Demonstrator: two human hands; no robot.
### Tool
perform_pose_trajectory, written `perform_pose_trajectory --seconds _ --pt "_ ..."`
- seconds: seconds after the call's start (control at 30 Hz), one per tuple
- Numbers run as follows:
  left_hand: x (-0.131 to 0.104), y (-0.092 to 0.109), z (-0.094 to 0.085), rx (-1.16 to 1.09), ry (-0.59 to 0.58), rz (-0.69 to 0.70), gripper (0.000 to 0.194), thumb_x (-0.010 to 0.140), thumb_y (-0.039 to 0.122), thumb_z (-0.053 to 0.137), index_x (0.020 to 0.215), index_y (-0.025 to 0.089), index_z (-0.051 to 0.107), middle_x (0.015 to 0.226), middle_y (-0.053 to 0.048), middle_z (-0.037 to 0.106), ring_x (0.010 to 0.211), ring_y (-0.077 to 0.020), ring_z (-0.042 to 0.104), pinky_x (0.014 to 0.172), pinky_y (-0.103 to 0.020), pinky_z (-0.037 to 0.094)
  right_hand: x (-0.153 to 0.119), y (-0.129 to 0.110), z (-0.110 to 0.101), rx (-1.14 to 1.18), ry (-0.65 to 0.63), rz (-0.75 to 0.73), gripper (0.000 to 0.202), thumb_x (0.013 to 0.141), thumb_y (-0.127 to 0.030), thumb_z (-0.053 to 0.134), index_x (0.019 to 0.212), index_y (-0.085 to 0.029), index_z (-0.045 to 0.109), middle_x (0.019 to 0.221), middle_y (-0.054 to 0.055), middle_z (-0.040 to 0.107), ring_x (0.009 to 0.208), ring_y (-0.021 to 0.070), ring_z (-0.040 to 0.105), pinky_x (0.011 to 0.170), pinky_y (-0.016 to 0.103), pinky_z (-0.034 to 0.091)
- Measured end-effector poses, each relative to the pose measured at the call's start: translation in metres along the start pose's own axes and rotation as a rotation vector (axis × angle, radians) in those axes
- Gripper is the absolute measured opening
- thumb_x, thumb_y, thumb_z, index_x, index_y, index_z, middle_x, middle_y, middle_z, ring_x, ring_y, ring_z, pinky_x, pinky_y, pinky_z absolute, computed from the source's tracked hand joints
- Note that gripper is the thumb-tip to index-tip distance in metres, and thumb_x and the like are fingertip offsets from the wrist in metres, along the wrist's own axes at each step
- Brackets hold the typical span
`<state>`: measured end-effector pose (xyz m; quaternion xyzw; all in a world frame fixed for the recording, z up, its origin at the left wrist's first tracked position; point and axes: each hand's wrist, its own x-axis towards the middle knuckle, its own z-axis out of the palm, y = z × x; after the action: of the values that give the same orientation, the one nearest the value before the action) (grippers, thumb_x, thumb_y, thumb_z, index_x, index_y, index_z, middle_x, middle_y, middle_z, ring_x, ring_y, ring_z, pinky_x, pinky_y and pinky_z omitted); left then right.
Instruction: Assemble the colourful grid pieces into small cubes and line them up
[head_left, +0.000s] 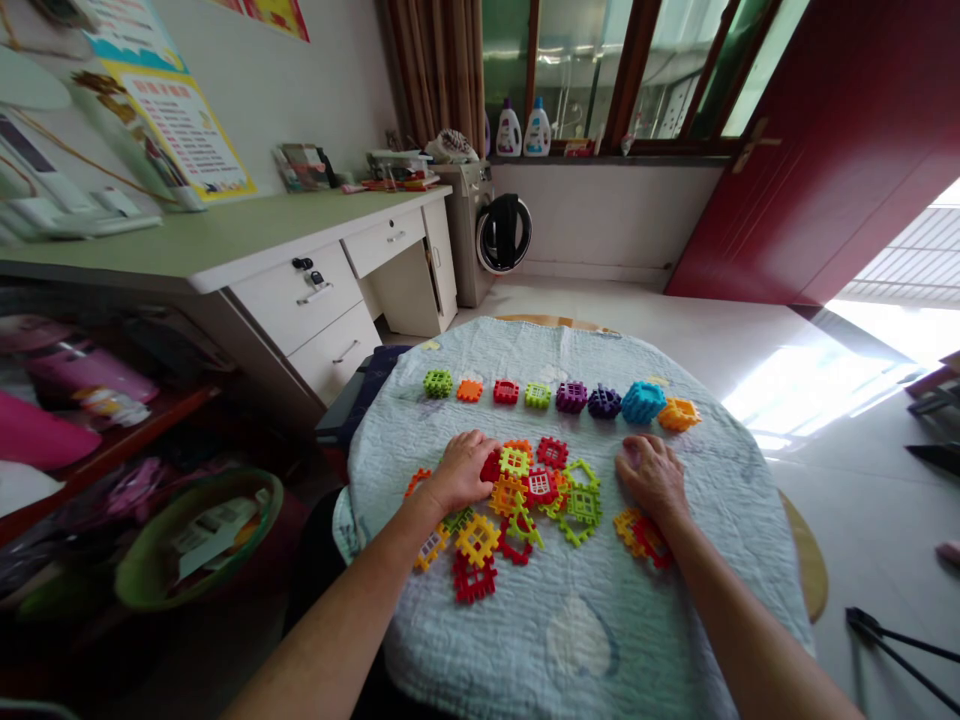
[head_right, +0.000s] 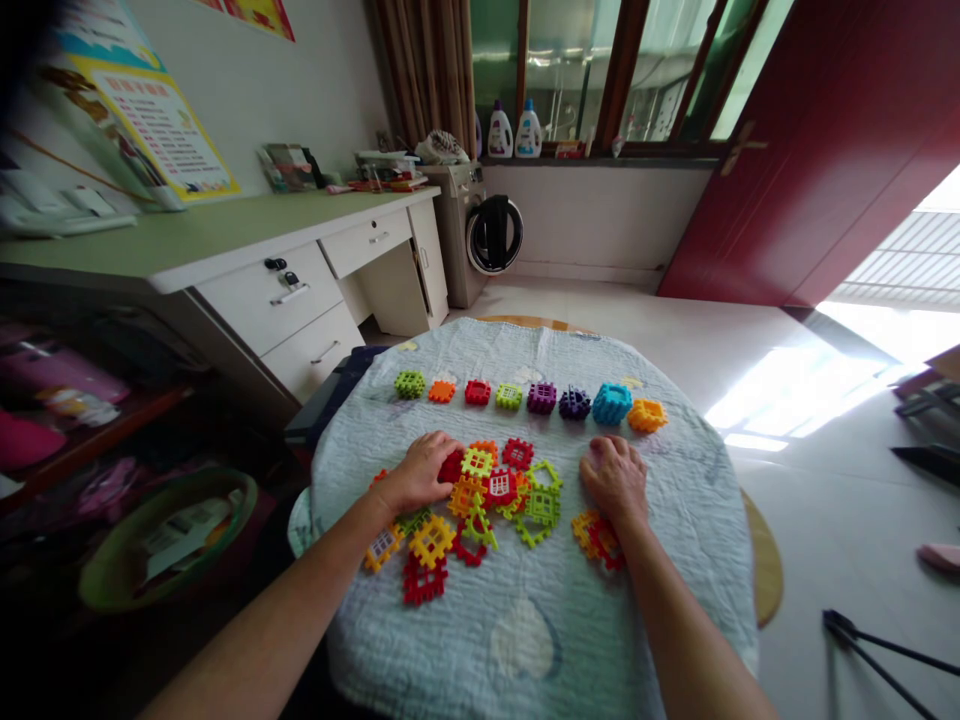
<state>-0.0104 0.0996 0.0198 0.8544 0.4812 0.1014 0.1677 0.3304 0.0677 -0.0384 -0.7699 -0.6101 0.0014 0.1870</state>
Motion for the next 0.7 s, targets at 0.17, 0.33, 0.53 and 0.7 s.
perform_pose_trajectory --seconds 0.17,0.33,0.53,0.7 --pt "0.004 0.003 -0.002 -0.133 0.032 0.054 0.05 0.063 0.015 0.062 0.113 0.019 0.06 0.104 -0.006 0.059 0.1 -0.0232 0.057 0.095 -0.037 0.045 -0.001 -0.001 -0.001 0.001 -0.008 0.002 0.03 0.085 -0.038 0.048 0.108 -0.023 0.062 0.119 0.007 0.06 0.11 0.0272 0.051 0.093 0.043 0.037" --pt "-0.001 -0.006 -0.003 -0.256 0.14 0.058 0.049 0.066 0.013 0.062 0.115 0.018 0.058 0.107 -0.007 0.057 0.103 -0.0208 0.057 0.096 -0.036 0.047 -0.001 -0.002 -0.002 0.009 0.013 -0.003 0.03 0.085 -0.037 0.048 0.107 -0.023 0.062 0.118 0.006 0.06 0.109 0.0264 0.051 0.093 0.042 0.036" --pt "-0.009 -0.019 -0.006 -0.428 0.28 -0.04 0.029 0.075 0.013 0.054 0.103 0.019 0.062 0.103 -0.005 0.059 0.093 -0.0166 0.06 0.089 -0.034 0.052 -0.001 -0.001 -0.001 0.007 0.007 -0.003 0.03 0.084 -0.037 0.049 0.107 -0.024 0.062 0.118 0.006 0.06 0.11 0.0266 0.052 0.093 0.043 0.036" --pt "-0.008 -0.025 -0.01 -0.386 0.377 -0.098 0.019 0.081 0.016 0.049 0.093 0.018 0.063 0.095 -0.004 0.062 0.092 -0.0173 0.06 0.09 -0.035 0.05 0.0 0.0 0.0 -0.003 0.003 -0.001 0.03 0.083 -0.037 0.049 0.107 -0.024 0.062 0.118 0.007 0.06 0.11 0.0272 0.052 0.092 0.044 0.038"
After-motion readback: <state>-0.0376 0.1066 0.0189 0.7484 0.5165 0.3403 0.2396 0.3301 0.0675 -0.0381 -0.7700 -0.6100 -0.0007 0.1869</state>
